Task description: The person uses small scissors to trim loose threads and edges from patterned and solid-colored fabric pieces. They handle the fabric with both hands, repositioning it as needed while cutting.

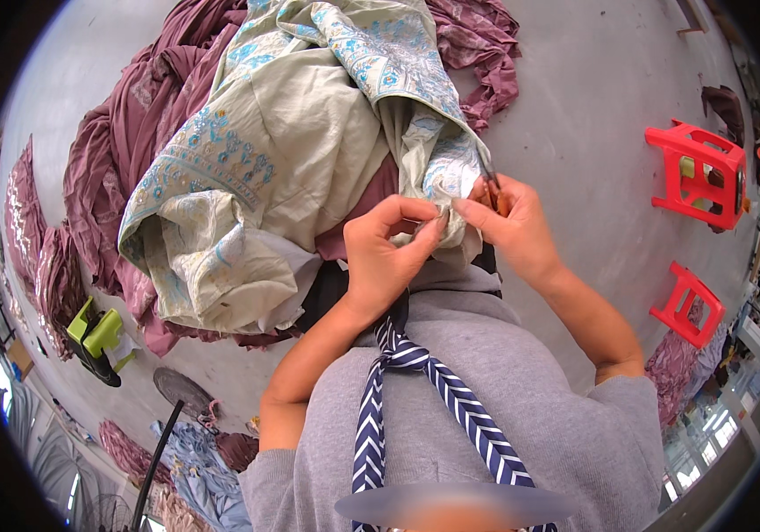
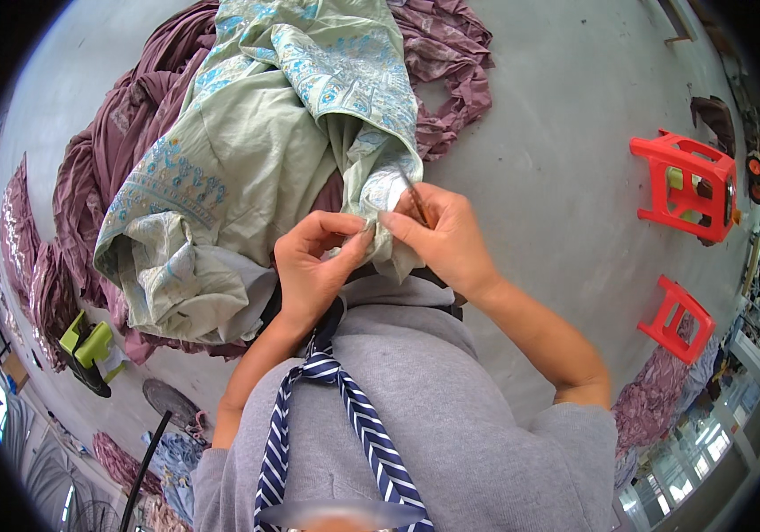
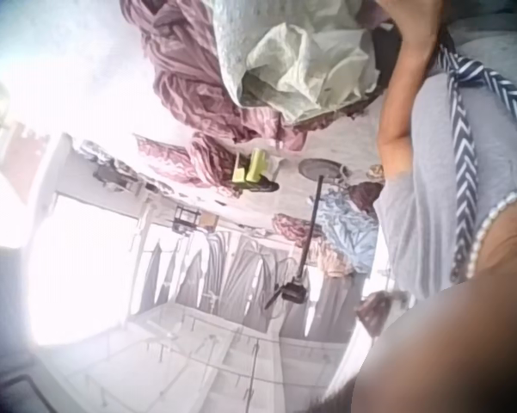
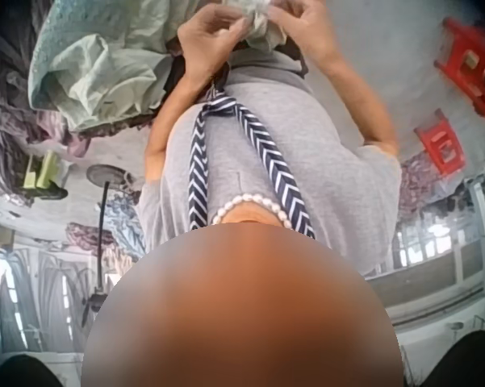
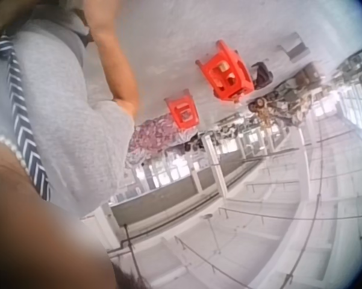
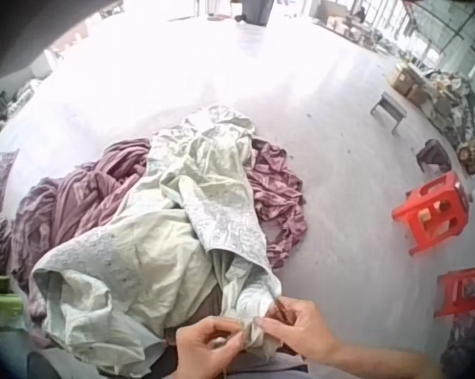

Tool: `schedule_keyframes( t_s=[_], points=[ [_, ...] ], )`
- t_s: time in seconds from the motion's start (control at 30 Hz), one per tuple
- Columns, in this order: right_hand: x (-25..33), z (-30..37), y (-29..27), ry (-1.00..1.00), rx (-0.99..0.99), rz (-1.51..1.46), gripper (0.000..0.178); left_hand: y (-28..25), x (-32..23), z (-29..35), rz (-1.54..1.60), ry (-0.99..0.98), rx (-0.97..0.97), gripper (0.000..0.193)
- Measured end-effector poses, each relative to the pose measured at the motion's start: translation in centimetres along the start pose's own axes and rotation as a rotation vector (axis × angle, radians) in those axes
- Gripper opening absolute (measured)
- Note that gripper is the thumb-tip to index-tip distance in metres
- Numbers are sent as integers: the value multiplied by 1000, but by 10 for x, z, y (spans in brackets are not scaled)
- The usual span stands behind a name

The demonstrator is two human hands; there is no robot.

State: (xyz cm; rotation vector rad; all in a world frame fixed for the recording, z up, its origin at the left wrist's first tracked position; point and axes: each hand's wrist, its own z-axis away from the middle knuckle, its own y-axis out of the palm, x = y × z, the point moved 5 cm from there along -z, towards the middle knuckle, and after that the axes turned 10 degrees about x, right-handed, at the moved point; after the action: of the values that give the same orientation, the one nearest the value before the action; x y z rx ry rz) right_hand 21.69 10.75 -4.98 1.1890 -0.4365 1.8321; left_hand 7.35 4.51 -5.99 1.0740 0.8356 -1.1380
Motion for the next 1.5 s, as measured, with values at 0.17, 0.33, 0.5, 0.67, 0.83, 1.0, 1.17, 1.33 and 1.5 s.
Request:
schedule_keyframes(
  t_s=[0.17, 0.33, 0.5, 0.67, 0.83, 1.0, 1.17, 1.33, 1.5],
  points=[
    [-8, 2, -8, 81, -27, -244, 11, -5, 6, 1, 23, -68, 92, 23],
    [-11, 3, -12, 40, -18, -293, 8, -8, 19, 2, 170, -182, 86, 22],
    [-19, 4, -13, 26, 31, -415, 7, -11, 36, -6, 145, -325, 70, 27],
    [-30, 4, -9, 24, 114, -466, 7, 8, 35, -22, 365, -364, 128, 30],
    [-22, 5, -13, -45, 102, -377, 7, -15, 39, -32, 427, -338, 73, 26],
    [-7, 4, -26, -188, 54, -298, 11, -36, 7, -41, 683, -105, -54, 26],
    [-3, 4, -9, -26, 38, -9, 19, -28, 19, -40, 353, -122, -138, 31],
    [-13, -4, 1, 6, -104, -126, 16, -12, 15, -37, 257, -50, -174, 39],
    [-19, -4, -8, -13, -50, -394, 8, -18, 4, -41, 360, -159, -152, 37]
  ],
)
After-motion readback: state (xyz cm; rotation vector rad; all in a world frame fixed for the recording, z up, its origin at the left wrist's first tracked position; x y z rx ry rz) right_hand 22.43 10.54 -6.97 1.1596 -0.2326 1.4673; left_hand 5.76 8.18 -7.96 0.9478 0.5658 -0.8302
